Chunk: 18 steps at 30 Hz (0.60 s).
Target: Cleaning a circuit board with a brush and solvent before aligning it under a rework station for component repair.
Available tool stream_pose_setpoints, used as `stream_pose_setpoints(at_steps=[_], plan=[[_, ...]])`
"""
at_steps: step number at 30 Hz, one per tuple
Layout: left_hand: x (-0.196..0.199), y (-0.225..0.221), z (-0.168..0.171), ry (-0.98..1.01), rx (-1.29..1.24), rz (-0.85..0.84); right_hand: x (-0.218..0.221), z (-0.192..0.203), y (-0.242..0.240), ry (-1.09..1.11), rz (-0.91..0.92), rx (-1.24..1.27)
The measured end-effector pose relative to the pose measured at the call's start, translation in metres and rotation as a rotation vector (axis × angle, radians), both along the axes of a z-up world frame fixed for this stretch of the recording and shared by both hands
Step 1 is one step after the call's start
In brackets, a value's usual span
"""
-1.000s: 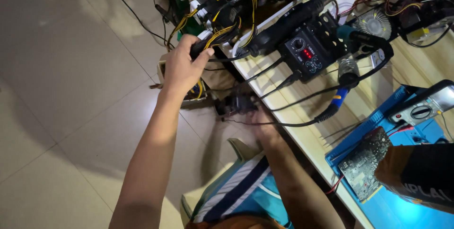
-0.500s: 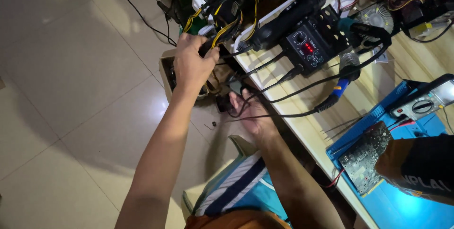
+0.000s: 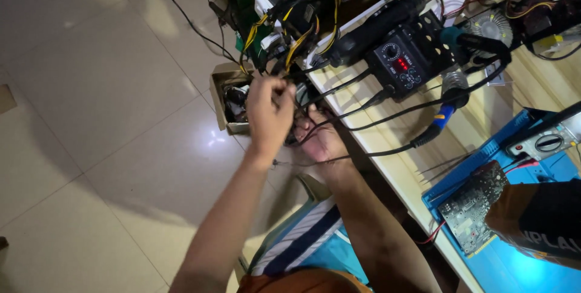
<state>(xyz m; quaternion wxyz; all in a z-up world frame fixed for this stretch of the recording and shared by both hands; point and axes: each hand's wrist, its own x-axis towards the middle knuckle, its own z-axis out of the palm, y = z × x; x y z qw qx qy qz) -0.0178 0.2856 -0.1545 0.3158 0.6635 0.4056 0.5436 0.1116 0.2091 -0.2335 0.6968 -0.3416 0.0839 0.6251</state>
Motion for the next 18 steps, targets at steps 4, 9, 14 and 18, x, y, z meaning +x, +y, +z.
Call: stream_pose_setpoints(at_steps=[4, 9, 14, 18], plan=[[-0.006, -0.039, -0.002, -0.045, -0.224, -0.017, -0.001, 0.01, -0.006, -0.083, 0.063, -0.147], [0.008, -0.03, -0.024, -0.165, -0.537, -0.086, -0.007, 0.029, -0.01, -0.04, 0.026, -0.101], [0.019, -0.011, -0.027, -0.128, -0.612, -0.124, -0.012, 0.036, -0.005, -0.129, 0.073, -0.03], [0.017, -0.015, -0.03, -0.112, -0.431, -0.084, -0.004, 0.022, -0.023, -0.208, 0.108, -0.095]])
